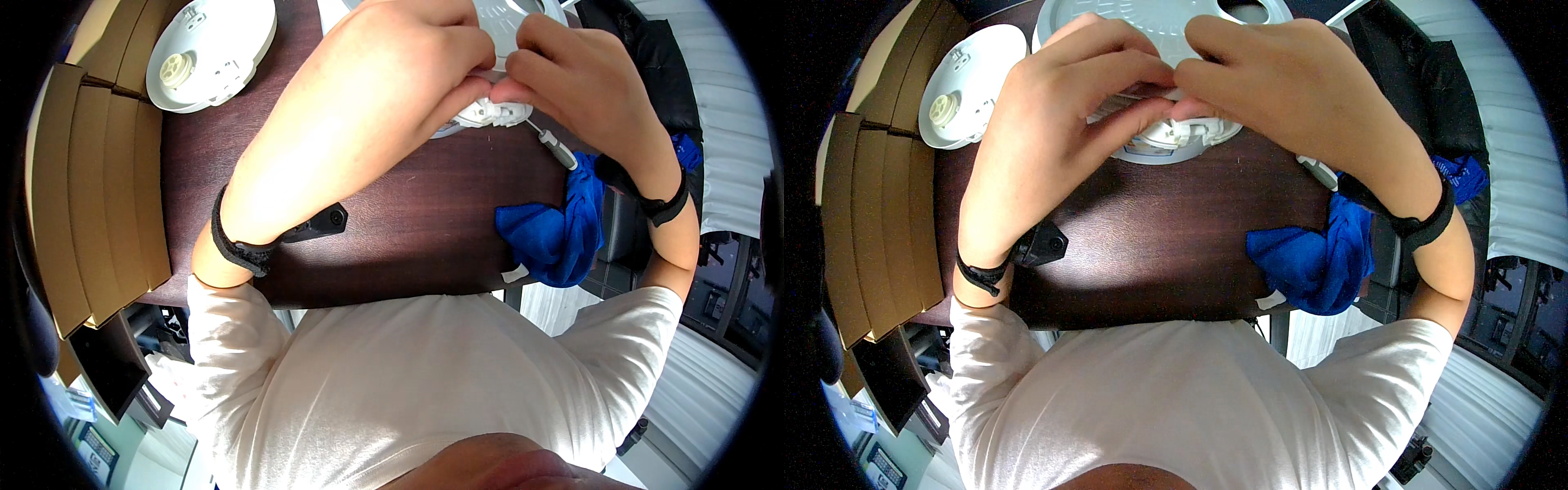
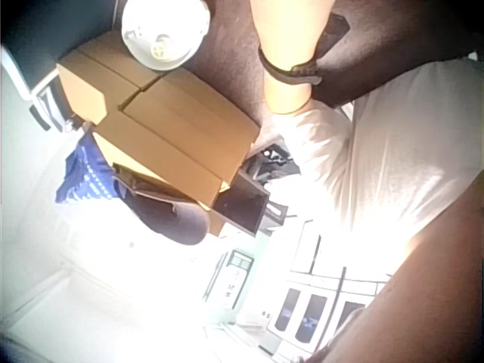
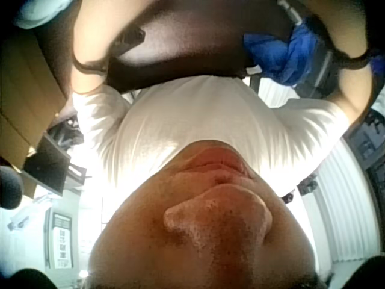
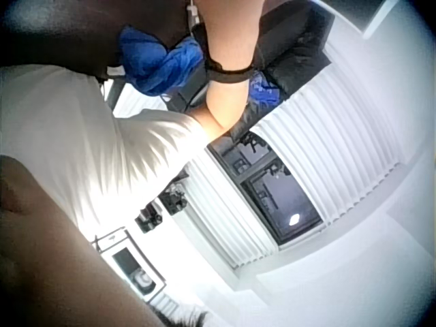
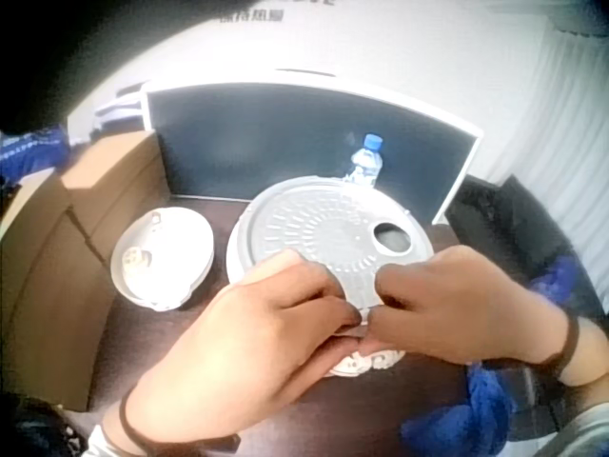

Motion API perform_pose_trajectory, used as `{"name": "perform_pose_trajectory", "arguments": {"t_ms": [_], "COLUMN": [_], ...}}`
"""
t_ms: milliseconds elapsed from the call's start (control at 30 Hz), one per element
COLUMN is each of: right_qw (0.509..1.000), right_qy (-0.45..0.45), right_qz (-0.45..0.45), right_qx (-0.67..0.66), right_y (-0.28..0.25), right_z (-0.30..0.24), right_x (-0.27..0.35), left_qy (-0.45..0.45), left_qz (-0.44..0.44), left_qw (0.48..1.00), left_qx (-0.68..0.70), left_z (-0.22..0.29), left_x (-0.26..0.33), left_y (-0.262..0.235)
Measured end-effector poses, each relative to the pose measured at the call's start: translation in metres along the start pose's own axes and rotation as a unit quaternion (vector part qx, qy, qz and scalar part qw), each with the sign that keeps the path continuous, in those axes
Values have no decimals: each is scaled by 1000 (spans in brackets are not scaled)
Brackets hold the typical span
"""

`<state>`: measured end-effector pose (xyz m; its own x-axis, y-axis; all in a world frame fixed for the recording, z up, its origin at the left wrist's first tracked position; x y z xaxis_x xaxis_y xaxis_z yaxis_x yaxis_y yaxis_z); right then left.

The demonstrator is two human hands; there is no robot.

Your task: The person assembles a white plastic appliance on a wooden table. They use a screwdriver to tighten screws on the lid and body, and use their hands to align and snap plastic components into place. A blue cloth is used to wipe the surface of the appliance during the process.

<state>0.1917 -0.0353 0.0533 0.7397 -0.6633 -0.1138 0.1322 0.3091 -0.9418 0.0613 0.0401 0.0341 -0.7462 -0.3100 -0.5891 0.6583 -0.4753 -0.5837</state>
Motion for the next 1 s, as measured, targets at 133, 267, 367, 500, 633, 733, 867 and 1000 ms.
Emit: {"name": "perform_pose_trajectory", "arguments": {"t_ms": [133, 267, 367, 500, 633, 733, 867, 1000], "right_qw": [1000, 999, 998, 996, 994, 994, 996, 991], "right_qy": [6, -8, -4, 19, 6, -7, 10, 68], "right_qz": [24, 39, 64, 50, 55, 62, 27, -90], "right_qx": [-18, -19, -30, -70, -90, -94, -88, -78], "right_y": [3, 2, -7, -11, -7, -9, -10, -15], "right_z": [3, 4, 1, 6, 8, 7, 5, 2], "right_x": [5, 6, 1, 17, 19, 15, 12, -4], "left_qy": [0, -1, -2, -2, 0, -1, -1, -2], "left_qz": [-3, -5, -5, -8, -12, -16, -17, -20], "left_qw": [1000, 1000, 1000, 1000, 1000, 1000, 1000, 1000], "left_qx": [1, 2, 2, 3, 4, 4, 6, 7], "left_z": [0, 0, 0, 0, 0, -1, 0, -1], "left_x": [0, -1, -1, -2, -3, -2, -2, -2], "left_y": [-1, 0, -1, -1, 0, 0, -1, -2]}}
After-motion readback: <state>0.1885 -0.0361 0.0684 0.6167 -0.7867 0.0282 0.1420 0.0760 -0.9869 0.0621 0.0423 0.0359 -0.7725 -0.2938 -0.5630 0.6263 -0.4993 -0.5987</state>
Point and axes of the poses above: each hand's wrist, its own x-axis away from the middle knuckle, its own y-axis out of the palm, z = x × y, the point moved 6 cm from there along -x, towards the middle knuckle, and after that the axes turned 9 degrees about -y, right-handed, at the moved point
